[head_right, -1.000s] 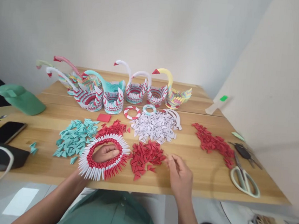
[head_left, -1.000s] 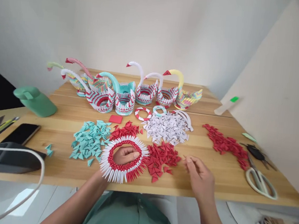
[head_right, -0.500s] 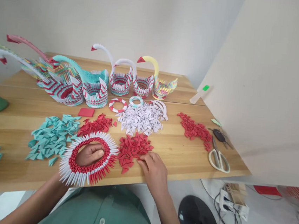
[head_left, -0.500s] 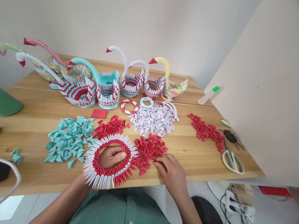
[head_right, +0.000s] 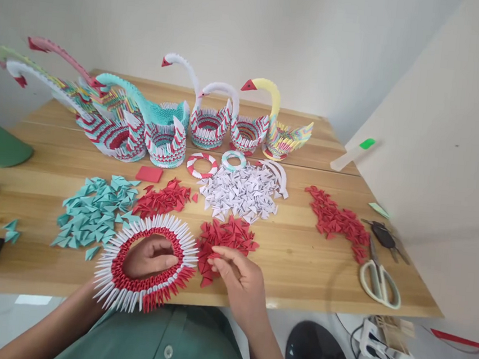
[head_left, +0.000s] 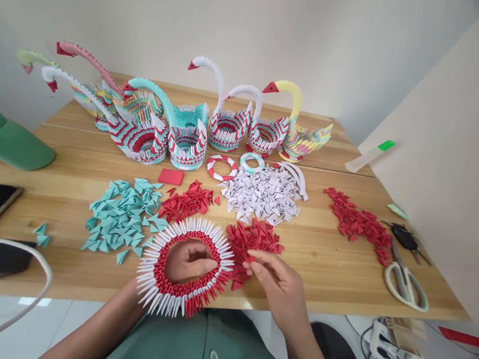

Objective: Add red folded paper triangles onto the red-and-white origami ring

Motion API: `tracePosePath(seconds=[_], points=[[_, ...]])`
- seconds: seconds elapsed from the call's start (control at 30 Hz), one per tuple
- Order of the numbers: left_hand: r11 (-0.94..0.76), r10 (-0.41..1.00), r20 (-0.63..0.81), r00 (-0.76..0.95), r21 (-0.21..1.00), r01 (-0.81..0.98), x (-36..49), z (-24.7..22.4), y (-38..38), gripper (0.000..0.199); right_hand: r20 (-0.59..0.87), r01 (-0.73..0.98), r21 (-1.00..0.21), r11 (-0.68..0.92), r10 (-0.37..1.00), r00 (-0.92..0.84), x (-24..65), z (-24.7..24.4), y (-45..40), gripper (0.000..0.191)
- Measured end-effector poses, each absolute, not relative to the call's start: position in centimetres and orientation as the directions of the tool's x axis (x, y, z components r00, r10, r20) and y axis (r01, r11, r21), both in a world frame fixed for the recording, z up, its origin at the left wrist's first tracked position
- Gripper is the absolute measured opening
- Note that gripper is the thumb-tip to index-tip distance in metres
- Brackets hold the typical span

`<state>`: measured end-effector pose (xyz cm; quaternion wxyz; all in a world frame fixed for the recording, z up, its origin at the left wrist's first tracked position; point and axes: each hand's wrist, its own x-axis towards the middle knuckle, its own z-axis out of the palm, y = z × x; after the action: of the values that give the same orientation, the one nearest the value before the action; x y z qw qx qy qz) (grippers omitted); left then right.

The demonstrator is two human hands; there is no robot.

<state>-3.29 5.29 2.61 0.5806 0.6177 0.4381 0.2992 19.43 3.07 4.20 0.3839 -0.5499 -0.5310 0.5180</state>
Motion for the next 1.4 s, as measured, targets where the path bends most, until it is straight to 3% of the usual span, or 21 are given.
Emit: tracePosePath(seconds=[0.13,0.5,0.8,1.4], points=[[0.106,0.872,-0.154,0.464,0.986,0.129,-3.3,2.7,5.2,0.042,-0.205,0.06,-0.978,-0.2,0.974,-0.094,18.9,3.8,3.2,0.025],[0.091,0.886,-0.122,0.448,0.992,0.091,-3.4,3.2,5.6,0.04,-0.296,-0.057,-0.949,-0.31,0.938,-0.179,18.5,2.7,2.6,0.02],[0.084,0.893,-0.108,0.436,0.994,0.073,-3.5,3.0,5.5,0.044,-0.389,-0.342,-0.828,-0.444,0.895,-0.219,17.4,2.4,2.0,0.025],[0.077,0.863,-0.08,0.498,0.997,0.028,-3.5,2.5,5.1,0.043,-0.452,-0.472,-0.693,-0.545,0.838,-0.304,16.8,2.2,1.7,0.019]])
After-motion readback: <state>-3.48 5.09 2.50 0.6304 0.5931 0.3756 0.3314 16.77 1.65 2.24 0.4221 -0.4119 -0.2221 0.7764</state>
